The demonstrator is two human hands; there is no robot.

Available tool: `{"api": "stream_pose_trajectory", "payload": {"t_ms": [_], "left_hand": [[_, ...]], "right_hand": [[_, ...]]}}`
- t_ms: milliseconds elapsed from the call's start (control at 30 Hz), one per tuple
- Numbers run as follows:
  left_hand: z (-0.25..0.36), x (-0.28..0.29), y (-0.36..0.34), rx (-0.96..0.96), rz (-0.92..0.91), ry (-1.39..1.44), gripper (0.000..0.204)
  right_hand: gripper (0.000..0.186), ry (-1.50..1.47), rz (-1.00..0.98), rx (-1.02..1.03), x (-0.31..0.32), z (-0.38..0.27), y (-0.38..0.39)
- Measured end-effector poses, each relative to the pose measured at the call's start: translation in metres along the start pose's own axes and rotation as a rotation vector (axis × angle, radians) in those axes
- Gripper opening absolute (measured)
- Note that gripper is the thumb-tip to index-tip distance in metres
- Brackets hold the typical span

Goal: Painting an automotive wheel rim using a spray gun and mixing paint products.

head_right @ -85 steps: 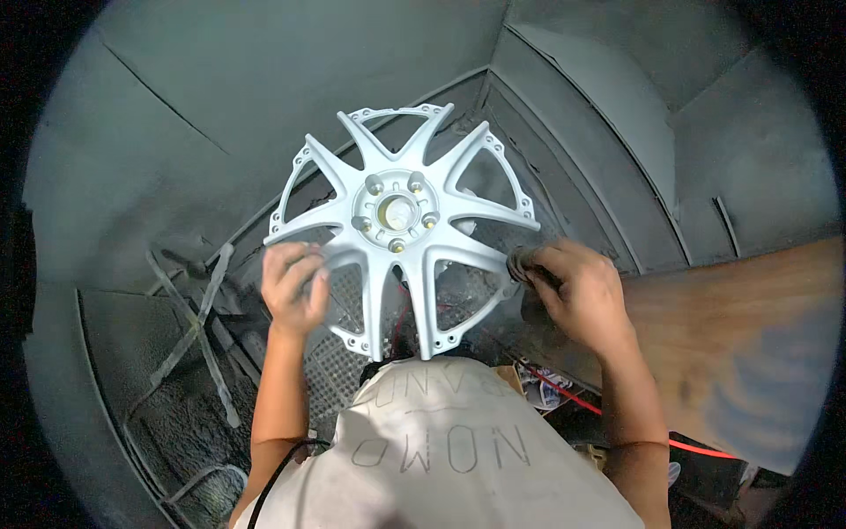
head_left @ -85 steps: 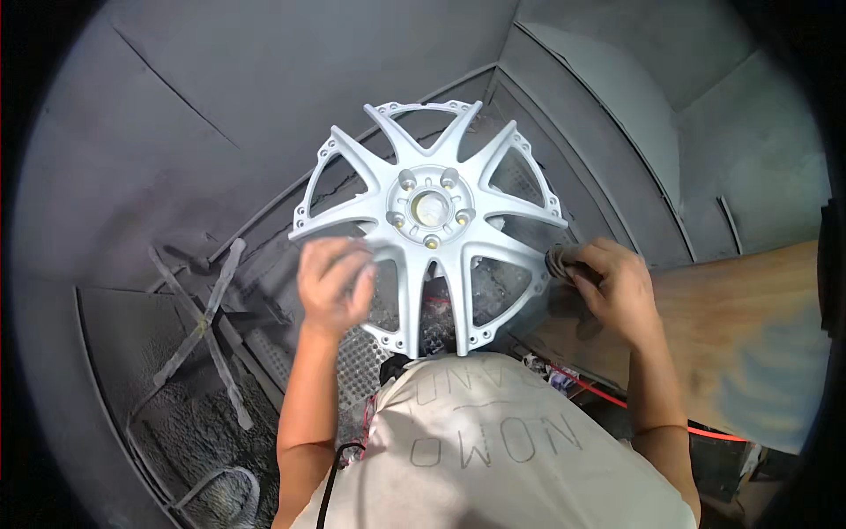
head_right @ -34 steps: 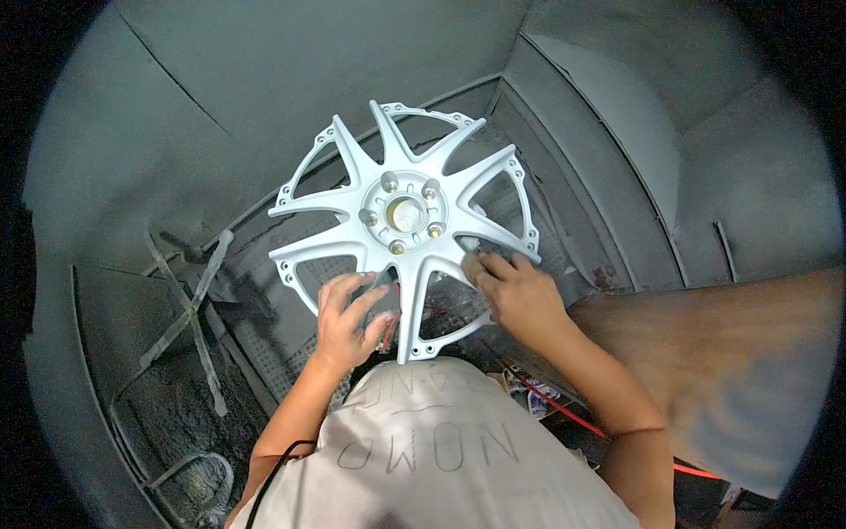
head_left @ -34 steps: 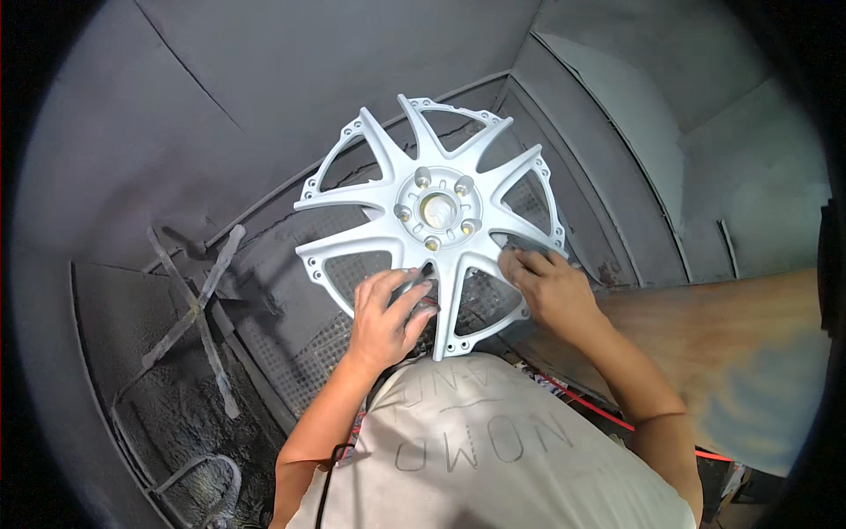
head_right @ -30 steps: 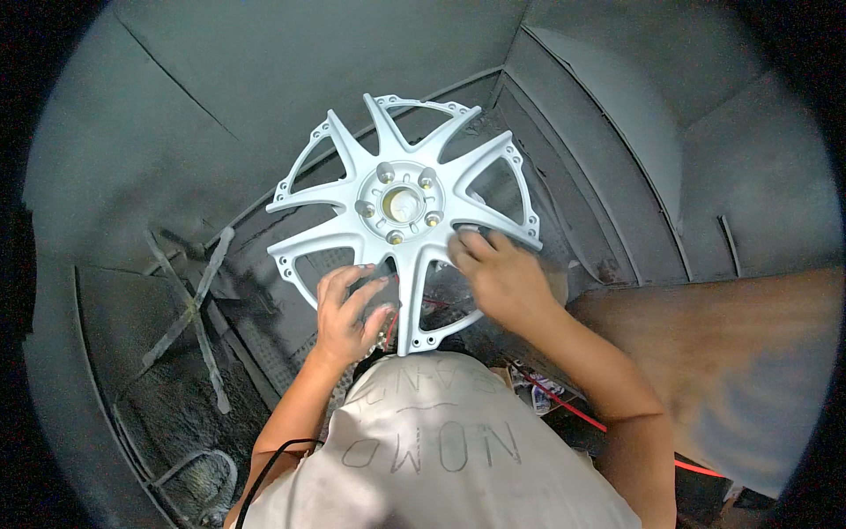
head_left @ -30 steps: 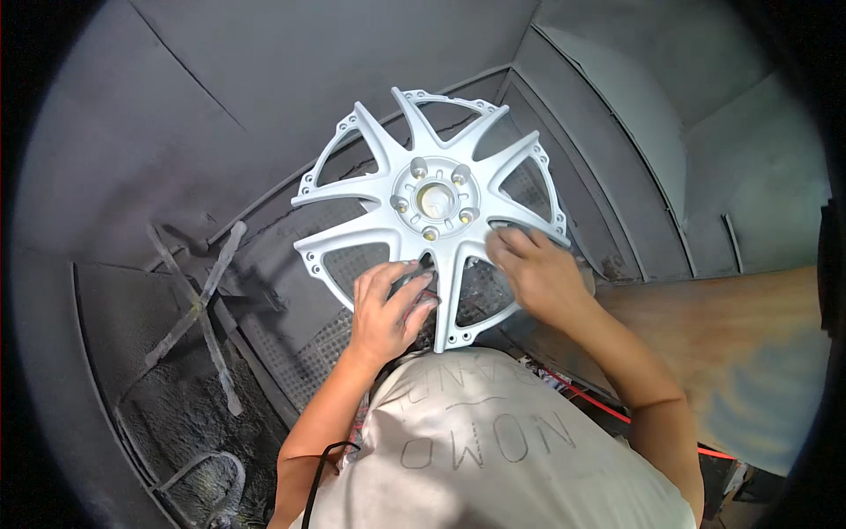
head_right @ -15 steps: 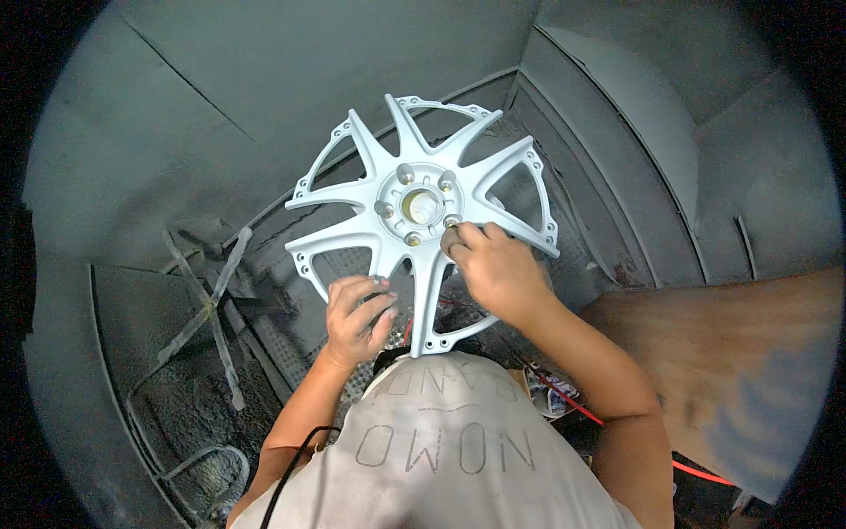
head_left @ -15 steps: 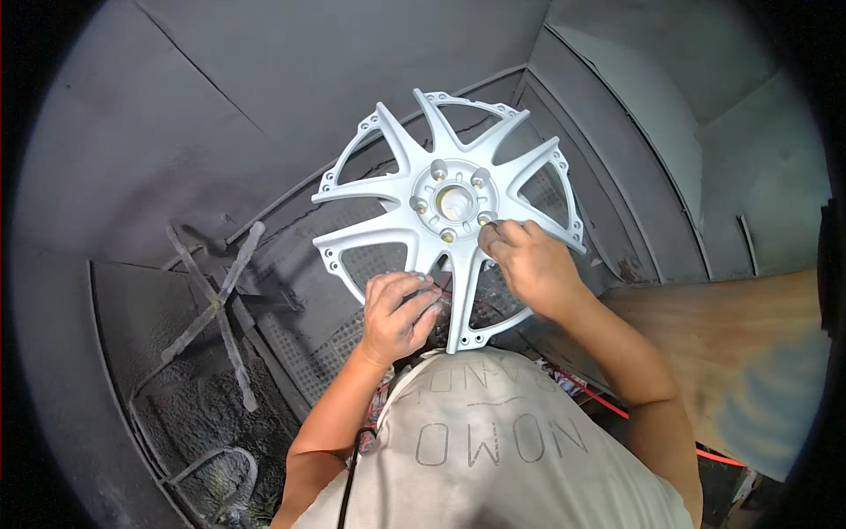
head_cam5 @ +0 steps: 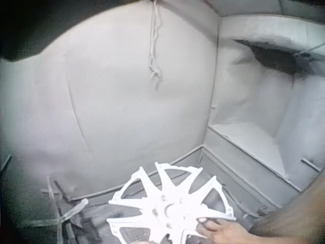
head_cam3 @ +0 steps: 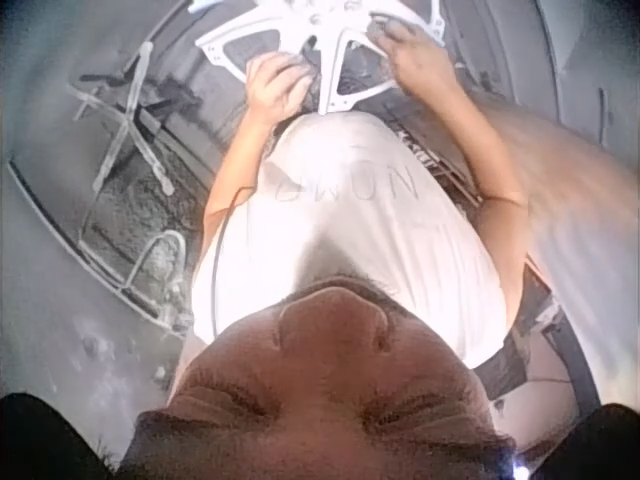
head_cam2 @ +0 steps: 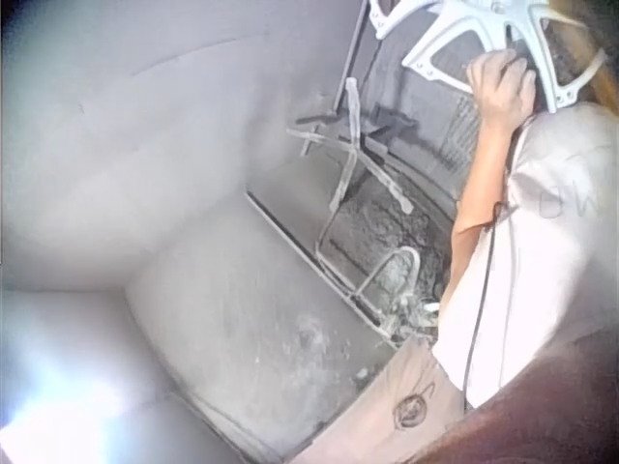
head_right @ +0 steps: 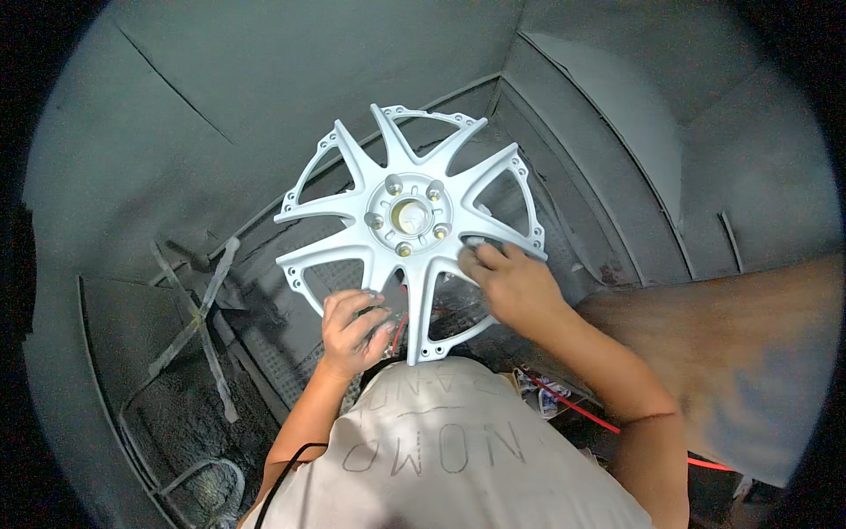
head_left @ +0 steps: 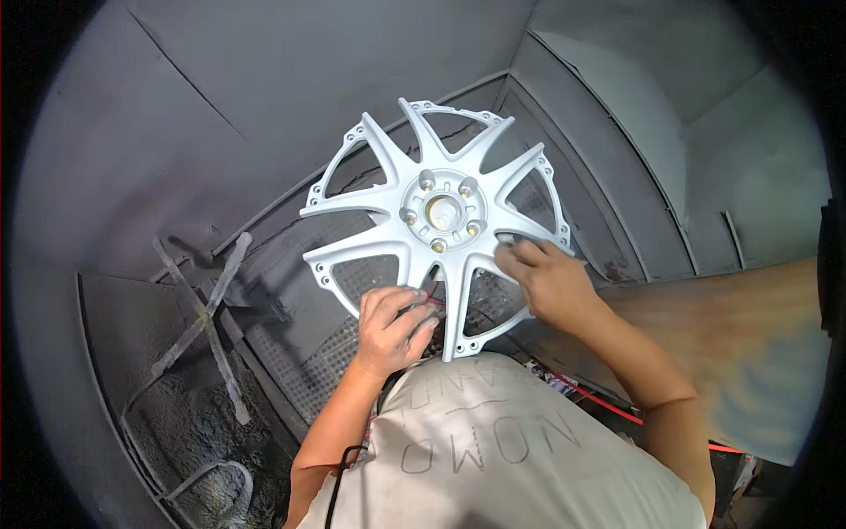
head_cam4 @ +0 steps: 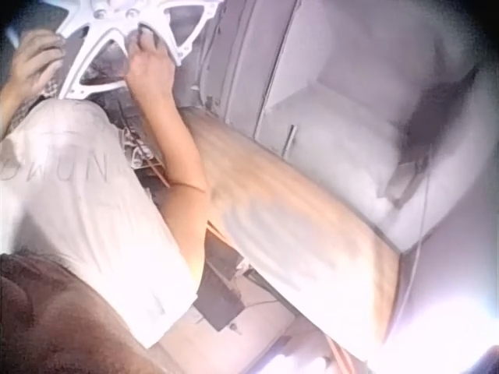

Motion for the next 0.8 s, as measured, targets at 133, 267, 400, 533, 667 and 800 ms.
{"api": "stream_pose_trajectory", "payload": {"t_ms": [133, 267, 400, 533, 667, 800], "left_hand": [[0.003, 0.0, 0.004, 0.008, 0.0, -0.02, 0.027], [0.0, -0.002, 0.004, 0.001, 0.0, -0.01, 0.028], [-0.005, -0.002, 0.007, 0.008, -0.009, -0.015, 0.027], [-0.003, -0.002, 0.012, 0.009, 0.022, -0.037, 0.025], [-0.007, -0.006, 0.012, 0.014, -0.033, -0.007, 0.025], [-0.009, -0.009, 0.013, 0.005, -0.006, -0.026, 0.029]], "right_hand": [[0.042, 0.005, 0.008, 0.002, -0.002, 0.003, 0.012], [0.043, -0.029, 0.102, 0.116, -0.013, 0.006, 0.002], [0.037, -0.025, 0.097, 0.041, -0.007, 0.005, 0.018], [0.041, 0.052, 0.046, 0.042, -0.005, -0.001, 0.016], [0.041, -0.008, 0.175, 0.195, -0.02, -0.002, -0.004], [0.047, -0.024, 0.164, 0.085, -0.016, 0.005, 0.023]]}}
Point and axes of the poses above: each hand's wrist, its own y-axis away from the middle knuckle, its own x-axis out of the back of the hand, z = x × y, the point moved 2 cm from there along -y, towards the middle knuckle, and after that the axes turned 5 degrees about -y, right-handed, at the moved point
